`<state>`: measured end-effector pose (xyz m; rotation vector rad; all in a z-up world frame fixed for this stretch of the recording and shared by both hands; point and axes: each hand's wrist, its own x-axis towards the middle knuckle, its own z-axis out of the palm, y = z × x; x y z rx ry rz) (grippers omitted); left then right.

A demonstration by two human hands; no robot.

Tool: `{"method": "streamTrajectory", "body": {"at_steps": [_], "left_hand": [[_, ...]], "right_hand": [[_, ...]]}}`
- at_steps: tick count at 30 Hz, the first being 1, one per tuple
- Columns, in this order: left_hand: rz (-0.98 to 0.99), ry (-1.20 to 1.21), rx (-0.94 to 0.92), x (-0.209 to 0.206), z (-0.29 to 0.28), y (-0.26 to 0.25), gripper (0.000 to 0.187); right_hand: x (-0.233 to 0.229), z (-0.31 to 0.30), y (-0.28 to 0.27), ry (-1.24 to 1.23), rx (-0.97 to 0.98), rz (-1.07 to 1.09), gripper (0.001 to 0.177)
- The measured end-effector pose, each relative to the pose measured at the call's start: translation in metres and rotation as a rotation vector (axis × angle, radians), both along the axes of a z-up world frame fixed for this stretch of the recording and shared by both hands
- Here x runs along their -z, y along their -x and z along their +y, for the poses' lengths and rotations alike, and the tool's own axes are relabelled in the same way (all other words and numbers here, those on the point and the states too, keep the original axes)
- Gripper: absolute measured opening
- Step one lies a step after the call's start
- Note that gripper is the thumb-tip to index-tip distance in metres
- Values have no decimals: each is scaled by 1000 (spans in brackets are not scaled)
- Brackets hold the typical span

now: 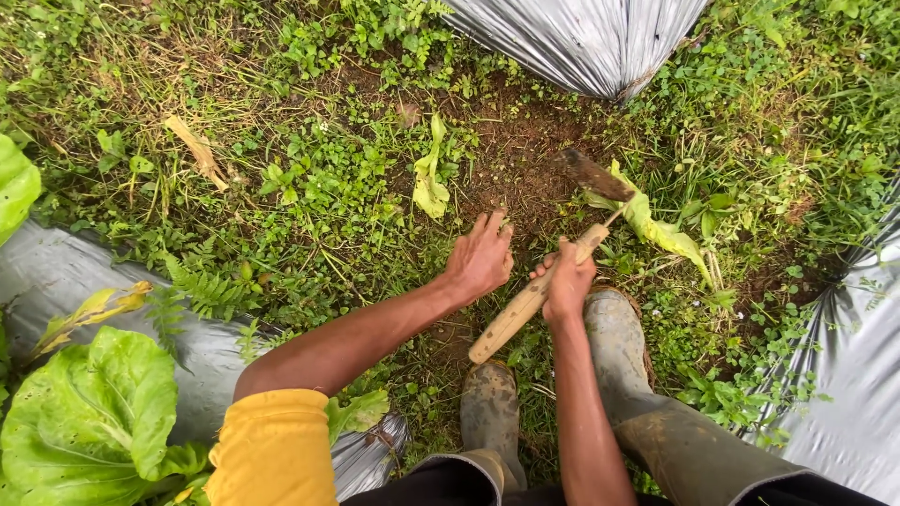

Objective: The person uses a hand hoe to loosen soil and remove weeds from a garden bed. They repeatedly strike the ground with the hoe and pull out weeds by hand, discarding them onto the ground. The person works along a row covered with plastic mulch, clearing the area between the mulch and the surrounding vegetation.

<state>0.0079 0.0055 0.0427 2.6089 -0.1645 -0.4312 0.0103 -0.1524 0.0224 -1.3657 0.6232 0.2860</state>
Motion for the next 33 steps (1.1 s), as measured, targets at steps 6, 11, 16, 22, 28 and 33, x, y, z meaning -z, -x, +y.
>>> {"method": "streamTrajectory", "body": {"at_steps": [6,11,16,22,28,33], "left_hand": [[-97,21,116,25,-4,-24,49],[-75,-169,358,45,-2,-40,42],[15,-185,264,101,-5,-48,37],[58,-71,113,128,1,-57,27],[129,86,-44,72,17,-48,27],[2,-18,13,84,30,-34,27]], "right_hand": [[3,7,35,76,-172,181,12],[-26,-5,16,25,86,84,14],[-8,-16,13,39,321,36,12],[9,17,51,-7,168,200,12],[6,-7,24,-5,326,10,13],[30,28,56,6,342,18,9]]}}
